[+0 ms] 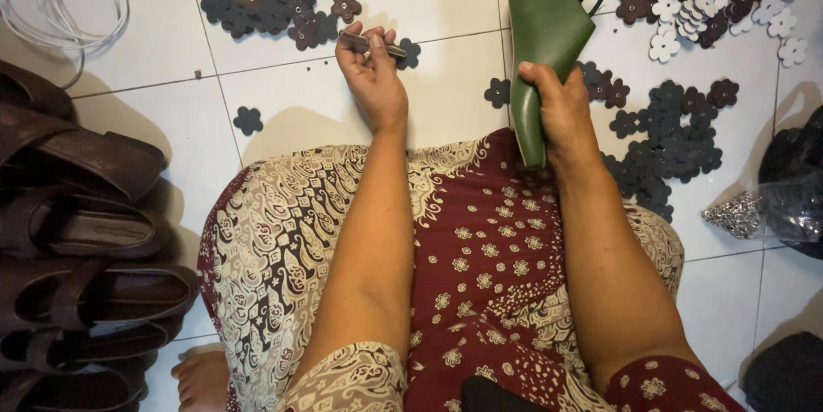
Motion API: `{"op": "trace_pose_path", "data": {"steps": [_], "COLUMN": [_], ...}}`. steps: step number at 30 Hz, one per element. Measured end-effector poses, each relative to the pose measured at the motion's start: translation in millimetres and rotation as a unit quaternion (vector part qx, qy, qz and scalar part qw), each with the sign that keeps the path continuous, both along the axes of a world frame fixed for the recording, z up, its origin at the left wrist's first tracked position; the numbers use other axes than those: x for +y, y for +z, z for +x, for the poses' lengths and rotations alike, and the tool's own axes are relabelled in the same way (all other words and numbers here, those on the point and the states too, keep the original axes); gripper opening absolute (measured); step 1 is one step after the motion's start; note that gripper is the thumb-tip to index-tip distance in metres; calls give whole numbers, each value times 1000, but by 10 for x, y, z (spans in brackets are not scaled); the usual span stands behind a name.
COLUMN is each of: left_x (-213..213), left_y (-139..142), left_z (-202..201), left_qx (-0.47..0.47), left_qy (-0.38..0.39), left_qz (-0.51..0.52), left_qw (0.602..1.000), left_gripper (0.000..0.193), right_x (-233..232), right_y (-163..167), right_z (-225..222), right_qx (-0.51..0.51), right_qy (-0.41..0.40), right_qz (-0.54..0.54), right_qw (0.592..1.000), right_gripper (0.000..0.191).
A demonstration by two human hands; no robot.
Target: The person sits on the floor and uses a green handheld hole puncher to punch holes into small, dark, flower-shaped pieces of material. They pick up individual pieces, align them in the puncher, and press down to create holes, then place the processed pieces back on the floor.
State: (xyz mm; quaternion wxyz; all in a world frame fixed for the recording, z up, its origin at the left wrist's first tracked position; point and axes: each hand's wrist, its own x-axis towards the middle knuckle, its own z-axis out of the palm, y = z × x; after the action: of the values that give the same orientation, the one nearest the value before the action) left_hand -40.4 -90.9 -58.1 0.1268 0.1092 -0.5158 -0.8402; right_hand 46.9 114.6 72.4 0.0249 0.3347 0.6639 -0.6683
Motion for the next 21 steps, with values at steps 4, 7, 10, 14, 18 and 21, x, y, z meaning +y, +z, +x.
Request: {"op": "trace_pose_path", "data": {"steps": [4,7,10,14,18,21], "left_x": [16,20,35,72,72,88], "left_y": [45,88,127,185,265,319], "left_z": [19,53,79,88,132,176], "left_qx": [15,2,22,45,10,21], "left_qy": [-8,-17,-25,-40,-71,-78], "left_qz": [-32,-38,-83,-107,-157,-203], "left_qw": [999,999,996,992,985,976], "left_gripper": [30,28,27,25,23,22], "right_x": [0,-9,-22,-27,-42,-79], "right_y": [-8,7,26,44,53,73], "right_z": [6,0,-5,-4,-6,-6], "right_qx": [14,-9,-36,-19,-17,-43], "right_qy": [1,-1,0,0,-4,7], "right_qz": [-9,-4,7,1,9,70], "right_qw": [1000,1000,999,1000,1000,997], "right_gripper": [63,64,65,65,61,62]}}
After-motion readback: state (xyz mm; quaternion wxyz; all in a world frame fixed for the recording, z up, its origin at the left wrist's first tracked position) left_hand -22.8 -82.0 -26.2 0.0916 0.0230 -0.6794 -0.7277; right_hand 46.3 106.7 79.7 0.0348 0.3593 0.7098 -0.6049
